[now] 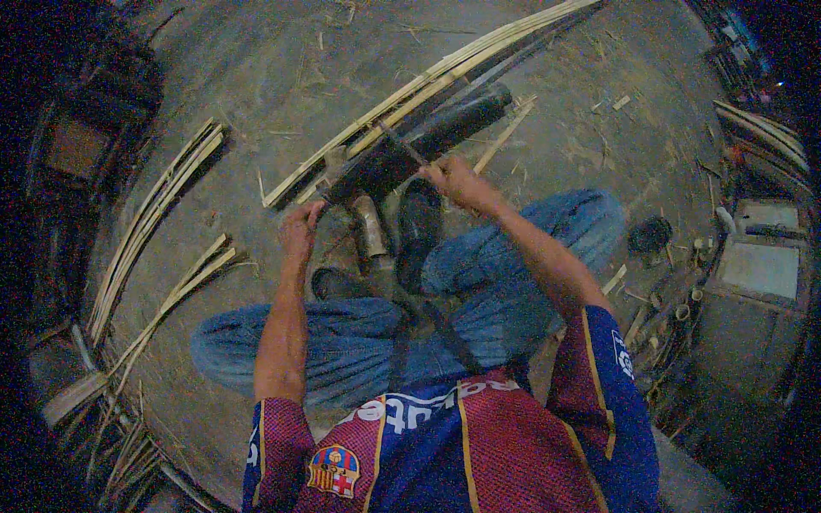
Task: The person sits on the floor and uses a curved knife to split long bamboo strips into thinner pieces. They repeatedly position the strips on a cylindrical support, strike the knife with a wooden block, and separate the resulting slats.
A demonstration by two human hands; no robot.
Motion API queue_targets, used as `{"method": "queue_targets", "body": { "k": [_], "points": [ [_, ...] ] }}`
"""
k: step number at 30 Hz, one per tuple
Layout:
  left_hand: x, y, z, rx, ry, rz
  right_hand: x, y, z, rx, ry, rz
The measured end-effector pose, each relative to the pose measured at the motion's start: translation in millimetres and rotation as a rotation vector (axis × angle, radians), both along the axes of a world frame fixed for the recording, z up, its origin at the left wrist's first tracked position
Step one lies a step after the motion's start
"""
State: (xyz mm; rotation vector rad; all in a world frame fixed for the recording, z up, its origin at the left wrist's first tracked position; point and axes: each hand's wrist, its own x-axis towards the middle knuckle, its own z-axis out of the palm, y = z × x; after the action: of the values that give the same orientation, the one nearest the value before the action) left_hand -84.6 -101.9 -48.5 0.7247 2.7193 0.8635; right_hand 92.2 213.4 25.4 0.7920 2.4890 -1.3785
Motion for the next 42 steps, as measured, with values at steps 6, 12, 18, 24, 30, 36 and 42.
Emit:
{"method": "queue_targets", "body": {
  "k": [6,12,18,24,30,36,42],
  "points": [
    [9,6,16,-0.026,-0.084,-0.068,-1,-9,-22,0.595,0.112,0.257],
    [11,2,0,-0.030,-0.016,-0.079,-6,-70,-53,0.352,0.218,-0.012],
    [7,7,1,-0.019,-0.088,-0.095,3,-68,-44,-0.100,-0.034,-0.051],
    [4,2,-9,0.003,-0.053,-0.141,-16,-90,-18,-0.750,0.038,-0.387],
    [-5,8,19,0.042,-0.236,-0.133,-18,-88,-34,-0.731,0.043,-0.300],
    [-8,5,-5,0.114,-0.435,-0.133,-9,-63,-40,0.358,0.220,0.038],
    [-59,-63,5,-0.398,-0.544,-0.398,-24,9,-20,0.546,0.176,0.241]
  ]
}}
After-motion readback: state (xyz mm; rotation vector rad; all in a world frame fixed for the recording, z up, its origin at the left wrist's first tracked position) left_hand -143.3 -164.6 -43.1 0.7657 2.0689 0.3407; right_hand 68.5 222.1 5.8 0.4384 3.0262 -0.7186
